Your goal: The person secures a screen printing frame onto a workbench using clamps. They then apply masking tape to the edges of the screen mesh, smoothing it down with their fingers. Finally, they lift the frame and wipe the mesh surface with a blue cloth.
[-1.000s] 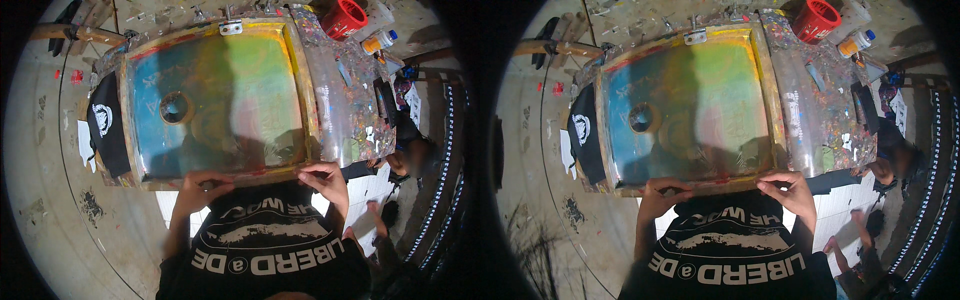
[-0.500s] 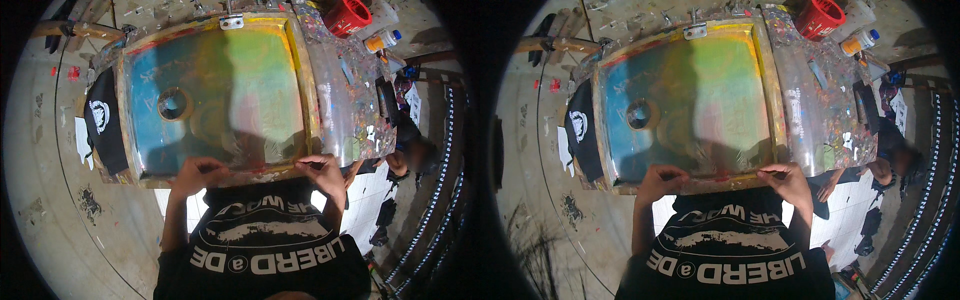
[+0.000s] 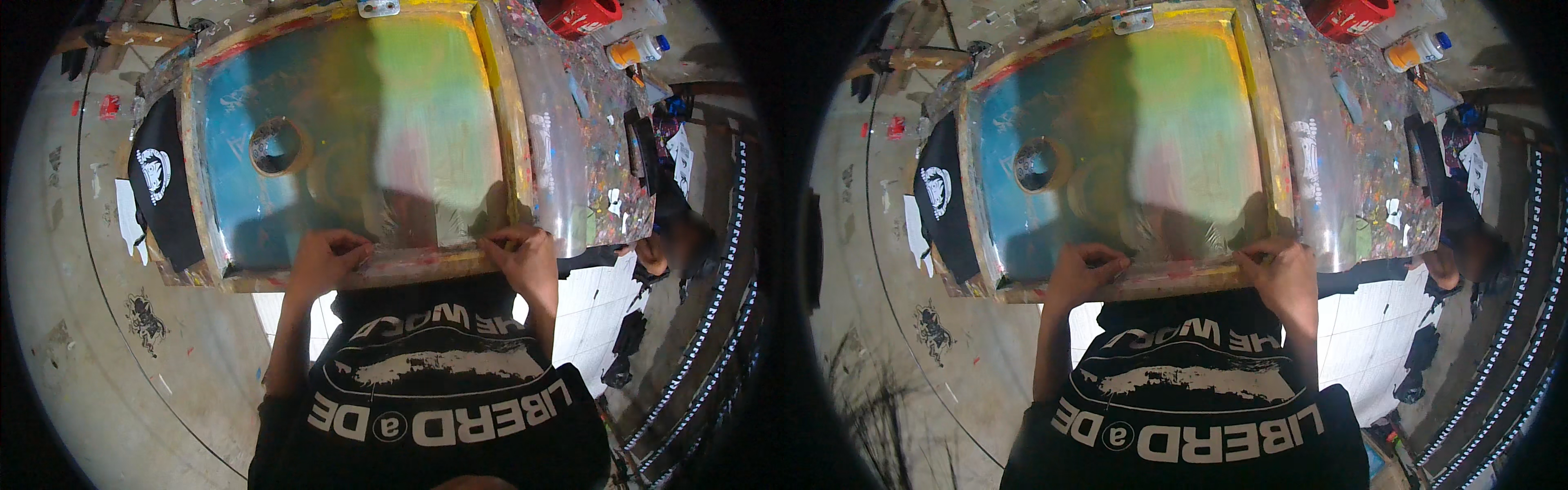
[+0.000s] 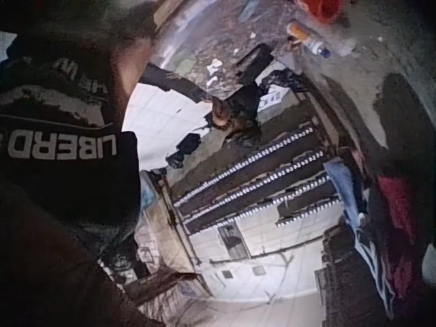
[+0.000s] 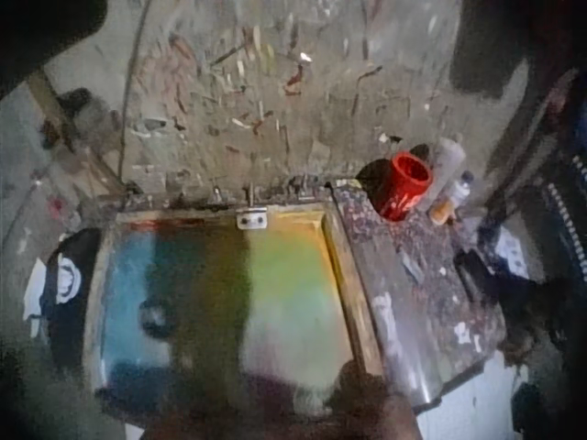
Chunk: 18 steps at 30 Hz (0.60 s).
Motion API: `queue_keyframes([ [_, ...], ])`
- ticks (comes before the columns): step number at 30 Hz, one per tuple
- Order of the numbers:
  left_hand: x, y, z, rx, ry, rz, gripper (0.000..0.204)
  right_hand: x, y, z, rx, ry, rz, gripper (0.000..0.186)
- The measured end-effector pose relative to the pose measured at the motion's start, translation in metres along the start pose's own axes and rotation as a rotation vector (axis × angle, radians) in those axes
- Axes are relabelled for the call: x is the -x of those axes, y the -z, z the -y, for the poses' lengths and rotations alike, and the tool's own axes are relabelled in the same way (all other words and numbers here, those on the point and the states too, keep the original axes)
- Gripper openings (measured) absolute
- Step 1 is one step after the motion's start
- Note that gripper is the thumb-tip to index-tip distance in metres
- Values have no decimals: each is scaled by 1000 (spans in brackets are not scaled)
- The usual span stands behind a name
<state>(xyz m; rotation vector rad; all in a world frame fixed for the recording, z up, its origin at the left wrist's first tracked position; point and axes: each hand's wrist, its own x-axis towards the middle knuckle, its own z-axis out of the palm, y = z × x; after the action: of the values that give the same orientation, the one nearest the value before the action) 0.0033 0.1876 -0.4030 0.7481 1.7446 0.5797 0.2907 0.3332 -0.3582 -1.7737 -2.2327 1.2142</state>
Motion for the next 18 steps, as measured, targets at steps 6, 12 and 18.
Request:
queue_keyframes([
  [6,-3,-2,-2,-52,-21,-42,22,-1,-10,-4,98,-50,-24,17],
  [12,-6,-3,-1,-59,-29,-37,20,-2,-19,-6,180,-76,-25,19],
  [18,-8,-4,0,-61,-57,-58,20,-1,-26,-8,222,-78,-55,19],
])
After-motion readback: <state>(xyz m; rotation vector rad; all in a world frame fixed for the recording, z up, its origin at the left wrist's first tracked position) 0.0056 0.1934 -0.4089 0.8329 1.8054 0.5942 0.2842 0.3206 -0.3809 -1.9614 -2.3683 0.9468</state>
